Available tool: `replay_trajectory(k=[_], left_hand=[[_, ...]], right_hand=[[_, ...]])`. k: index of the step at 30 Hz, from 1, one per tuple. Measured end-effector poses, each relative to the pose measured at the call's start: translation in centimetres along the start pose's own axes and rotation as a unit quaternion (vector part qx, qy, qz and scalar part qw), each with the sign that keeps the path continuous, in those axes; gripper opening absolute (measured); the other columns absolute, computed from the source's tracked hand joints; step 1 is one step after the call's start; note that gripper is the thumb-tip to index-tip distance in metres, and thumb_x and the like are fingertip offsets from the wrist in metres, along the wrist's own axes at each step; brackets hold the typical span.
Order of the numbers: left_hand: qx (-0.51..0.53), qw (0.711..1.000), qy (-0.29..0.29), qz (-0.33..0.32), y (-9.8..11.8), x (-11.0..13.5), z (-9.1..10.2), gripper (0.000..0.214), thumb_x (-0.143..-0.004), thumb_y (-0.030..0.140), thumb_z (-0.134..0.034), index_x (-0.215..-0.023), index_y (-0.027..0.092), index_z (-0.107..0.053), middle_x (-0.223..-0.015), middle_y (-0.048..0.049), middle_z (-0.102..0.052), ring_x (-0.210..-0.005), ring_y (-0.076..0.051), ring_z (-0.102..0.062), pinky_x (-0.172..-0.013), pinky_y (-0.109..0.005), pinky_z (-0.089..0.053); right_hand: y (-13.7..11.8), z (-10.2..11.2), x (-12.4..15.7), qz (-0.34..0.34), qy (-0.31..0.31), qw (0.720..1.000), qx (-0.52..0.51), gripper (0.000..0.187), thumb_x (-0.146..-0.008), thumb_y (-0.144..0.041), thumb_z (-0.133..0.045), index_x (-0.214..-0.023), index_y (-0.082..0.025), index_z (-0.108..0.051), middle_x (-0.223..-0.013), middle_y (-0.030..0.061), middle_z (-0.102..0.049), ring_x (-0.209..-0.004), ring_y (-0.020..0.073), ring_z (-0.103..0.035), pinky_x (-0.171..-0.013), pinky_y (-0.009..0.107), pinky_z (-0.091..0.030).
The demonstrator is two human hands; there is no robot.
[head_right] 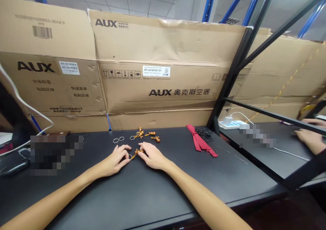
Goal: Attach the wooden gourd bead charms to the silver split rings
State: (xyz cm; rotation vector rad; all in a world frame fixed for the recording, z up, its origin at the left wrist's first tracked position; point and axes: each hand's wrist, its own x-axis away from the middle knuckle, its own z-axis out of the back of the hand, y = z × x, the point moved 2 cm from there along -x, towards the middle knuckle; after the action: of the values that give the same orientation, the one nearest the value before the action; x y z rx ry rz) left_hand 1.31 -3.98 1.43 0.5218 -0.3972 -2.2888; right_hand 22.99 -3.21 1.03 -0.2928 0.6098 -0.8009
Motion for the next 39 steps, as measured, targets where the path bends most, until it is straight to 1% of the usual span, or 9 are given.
replay_trajectory(k=[4,8,18,21,26,31,34,37,39], left_hand=[[-0.008,1.0,0.017,0.001,0.3,0.0,0.0,0.016,-0.094,0.031,-0.045,-0.085,0.02,-0.052,-0.123,-0.008,-0.051,-0.119,-0.025,-0.048,-0.108,-0.065,-0.018],[-0.015,1.0,0.025,-0.006,0.2,-0.1,0.0,0.019,-0.095,0.029,-0.042,-0.085,0.02,-0.057,-0.124,-0.0076,-0.052,-0.117,-0.025,-0.05,-0.11,-0.061,-0.022],[-0.001,1.0,0.026,0.009,0.2,-0.4,0.4,0.019,-0.092,0.027,-0.047,-0.081,0.021,-0.06,-0.125,-0.0067,-0.054,-0.116,-0.024,-0.052,-0.11,-0.054,-0.028],[-0.015,0.999,0.034,0.006,0.1,-0.4,0.2,0.018,-0.092,0.026,-0.047,-0.081,0.02,-0.06,-0.123,-0.0063,-0.055,-0.116,-0.024,-0.052,-0.11,-0.054,-0.026],[-0.026,0.996,0.087,0.007,0.0,-0.2,0.0,0.006,-0.088,0.024,-0.051,-0.087,0.02,-0.056,-0.119,-0.0098,-0.055,-0.113,-0.025,-0.054,-0.099,-0.043,-0.043],[-0.052,0.996,0.071,-0.005,0.3,-0.1,0.0,0.021,-0.09,0.03,-0.051,-0.072,0.019,-0.054,-0.123,-0.0095,-0.054,-0.115,-0.025,-0.054,-0.1,-0.041,-0.043],[-0.078,0.994,0.073,0.013,0.1,-0.1,-0.3,0.018,-0.09,0.034,-0.051,-0.09,0.02,-0.061,-0.13,-0.0106,-0.053,-0.122,-0.027,-0.05,-0.104,-0.043,-0.041],[-0.122,0.986,0.082,0.073,-0.8,-0.1,-0.7,0.039,-0.091,0.043,-0.05,-0.118,0.016,-0.057,-0.137,-0.0156,-0.049,-0.129,-0.032,-0.044,-0.107,-0.049,-0.036],[-0.142,0.982,0.074,0.099,-1.5,0.0,-1.1,0.051,-0.091,0.049,-0.047,-0.126,0.013,-0.054,-0.14,-0.0179,-0.047,-0.131,-0.034,-0.041,-0.109,-0.05,-0.034]], right_hand=[[-0.9,0.2,0.2,0.011,-0.009,0.998,-0.062,0.016,-0.097,-0.031,-0.041,-0.1,-0.021,-0.052,-0.131,0.0098,-0.055,-0.12,0.0195,-0.051,-0.102,0.037,-0.04],[-1.1,0.0,0.1,0.014,-0.013,0.998,-0.066,0.015,-0.098,-0.031,-0.04,-0.1,-0.021,-0.051,-0.13,0.0097,-0.055,-0.121,0.019,-0.051,-0.102,0.036,-0.04],[1.0,-0.1,-0.2,-0.045,0.037,0.997,0.059,0.016,-0.095,-0.031,-0.043,-0.092,-0.02,-0.054,-0.114,0.0103,-0.063,-0.117,0.0228,-0.054,-0.097,0.038,-0.043],[1.2,-0.1,0.0,-0.027,0.029,0.997,0.072,0.014,-0.094,-0.031,-0.046,-0.092,-0.02,-0.054,-0.111,0.0098,-0.063,-0.118,0.0234,-0.053,-0.098,0.038,-0.043],[0.8,0.1,0.3,-0.018,0.053,0.996,0.071,0.02,-0.087,-0.03,-0.056,-0.104,-0.02,-0.053,-0.118,0.0119,-0.058,-0.121,0.0247,-0.05,-0.1,0.04,-0.042],[-0.2,-0.1,0.6,0.048,0.043,0.995,0.075,0.008,-0.086,-0.028,-0.058,-0.084,-0.02,-0.06,-0.131,0.011,-0.05,-0.129,0.0253,-0.041,-0.105,0.043,-0.037],[-0.1,-0.4,0.4,0.014,0.041,0.993,0.106,0.016,-0.087,-0.033,-0.058,-0.094,-0.02,-0.064,-0.137,0.0127,-0.046,-0.13,0.0285,-0.038,-0.106,0.048,-0.036],[0.3,-0.5,0.3,-0.032,0.031,0.99,0.131,0.035,-0.088,-0.04,-0.057,-0.116,-0.02,-0.061,-0.142,0.0158,-0.041,-0.133,0.0316,-0.035,-0.107,0.052,-0.034],[0.6,-0.6,0.3,-0.039,0.024,0.99,0.137,0.041,-0.089,-0.043,-0.055,-0.123,-0.02,-0.057,-0.144,0.0159,-0.039,-0.134,0.0321,-0.034,-0.107,0.051,-0.033]])
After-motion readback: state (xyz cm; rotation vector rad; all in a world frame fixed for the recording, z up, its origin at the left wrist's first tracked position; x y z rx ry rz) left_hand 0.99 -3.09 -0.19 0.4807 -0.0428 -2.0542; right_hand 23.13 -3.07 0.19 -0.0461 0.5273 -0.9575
